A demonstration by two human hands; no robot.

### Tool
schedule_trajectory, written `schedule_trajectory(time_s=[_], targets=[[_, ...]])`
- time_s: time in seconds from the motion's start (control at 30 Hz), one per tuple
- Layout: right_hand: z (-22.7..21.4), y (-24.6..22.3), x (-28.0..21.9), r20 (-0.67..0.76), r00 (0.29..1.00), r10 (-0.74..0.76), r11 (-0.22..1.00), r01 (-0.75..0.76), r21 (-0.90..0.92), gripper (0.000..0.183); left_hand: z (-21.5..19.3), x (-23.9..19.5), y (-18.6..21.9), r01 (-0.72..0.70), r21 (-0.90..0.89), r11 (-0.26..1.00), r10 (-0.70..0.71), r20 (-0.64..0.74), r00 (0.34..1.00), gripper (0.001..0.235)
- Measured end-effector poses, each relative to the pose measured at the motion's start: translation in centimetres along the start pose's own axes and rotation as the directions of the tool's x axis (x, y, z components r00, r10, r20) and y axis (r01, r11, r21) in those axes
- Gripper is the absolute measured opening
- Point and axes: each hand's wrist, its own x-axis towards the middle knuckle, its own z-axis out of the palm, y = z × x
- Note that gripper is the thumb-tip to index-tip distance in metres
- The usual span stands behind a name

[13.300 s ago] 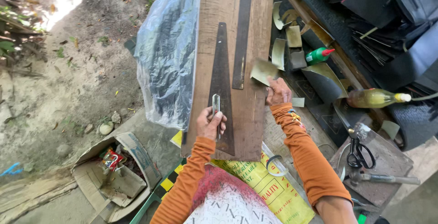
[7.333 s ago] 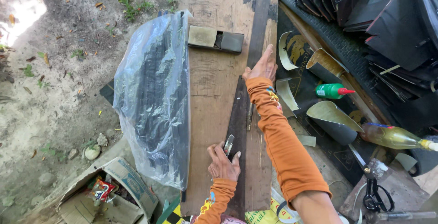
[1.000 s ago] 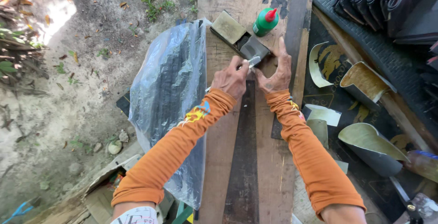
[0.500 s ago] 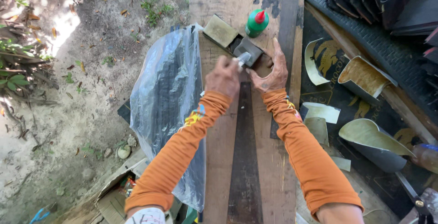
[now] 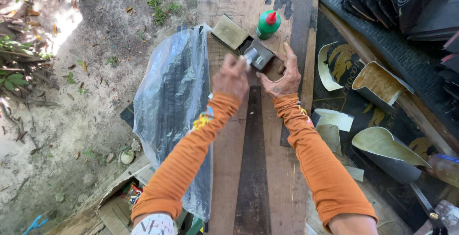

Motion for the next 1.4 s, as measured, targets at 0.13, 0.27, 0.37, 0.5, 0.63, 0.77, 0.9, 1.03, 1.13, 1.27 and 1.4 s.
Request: schedule_trajectory(time_s=[0.13, 0.27, 0.37, 0.5, 0.63, 0.77, 0.9, 1.03, 1.13, 1.27, 1.4], targets=[[0.0, 0.0, 0.1, -0.014, 1.000, -0.025, 0.999, 0.026, 0.029, 0.102, -0.3, -0.1, 0.4, -0.072, -0.025, 0.997, 0.071, -0.029, 0.997, 0.009], [0.1, -0.1, 0.0, -0.013, 1.000, 0.027, 0.998, -0.027, 0.052, 0.098, -1.1, 0.3, 0.5, -0.067, -0.020, 0.998, 0.067, -0.006, 0.998, 0.011], [0.0, -0.2, -0.1, -0.023, 1.000, 0.006, 0.997, -0.004, 0.082, 0.095, -1.3, 0.5, 0.4, -0.072, 0.003, 0.997, 0.072, -0.028, 0.997, 0.010], [0.1, 0.1, -0.2, -0.038, 0.998, -0.044, 0.986, 0.049, 0.157, 0.091, -1.4, 0.6, 0.5, -0.140, 0.002, 0.990, 0.140, 0.013, 0.990, 0.023], [0.3, 2.1, -1.0, -0.096, 0.992, -0.087, 0.964, 0.108, 0.242, 0.062, -1.6, 0.4, 0.3, -0.075, 0.016, 0.997, 0.075, -0.010, 0.997, 0.010], [1.2, 4.9, -1.9, -0.092, 0.992, 0.091, 0.880, -0.037, 0.473, 0.029, -1.5, 0.1, 0.3, -0.023, -0.013, 1.000, 0.025, 0.110, 0.994, 0.013], [1.2, 5.1, -0.9, -0.105, 0.992, 0.068, 0.981, -0.047, 0.190, 0.007, -1.6, 0.5, 0.4, -0.123, 0.022, 0.992, 0.124, -0.010, 0.992, 0.013], [-0.4, 2.4, -1.0, -0.033, 0.999, -0.039, 0.930, 0.048, 0.366, 0.074, -1.6, 0.0, 0.2, -0.102, 0.040, 0.994, 0.101, 0.026, 0.995, 0.009], [-0.3, 0.2, -0.7, 0.006, 0.964, -0.267, 0.960, 0.266, 0.085, 0.100, -1.3, 0.4, 0.1, -0.127, 0.033, 0.991, 0.126, 0.036, 0.991, 0.011], [0.4, -0.6, -0.2, 0.012, 0.990, -0.138, 0.988, 0.138, -0.065, 0.112, -1.3, 0.8, -0.5, -0.116, 0.057, 0.992, 0.111, 0.078, 0.991, 0.009], [0.6, 0.3, -0.1, -0.030, 0.993, -0.114, 0.993, 0.115, 0.021, 0.112, -1.3, 0.6, -0.4, -0.198, -0.013, 0.980, 0.198, 0.049, 0.979, 0.007]])
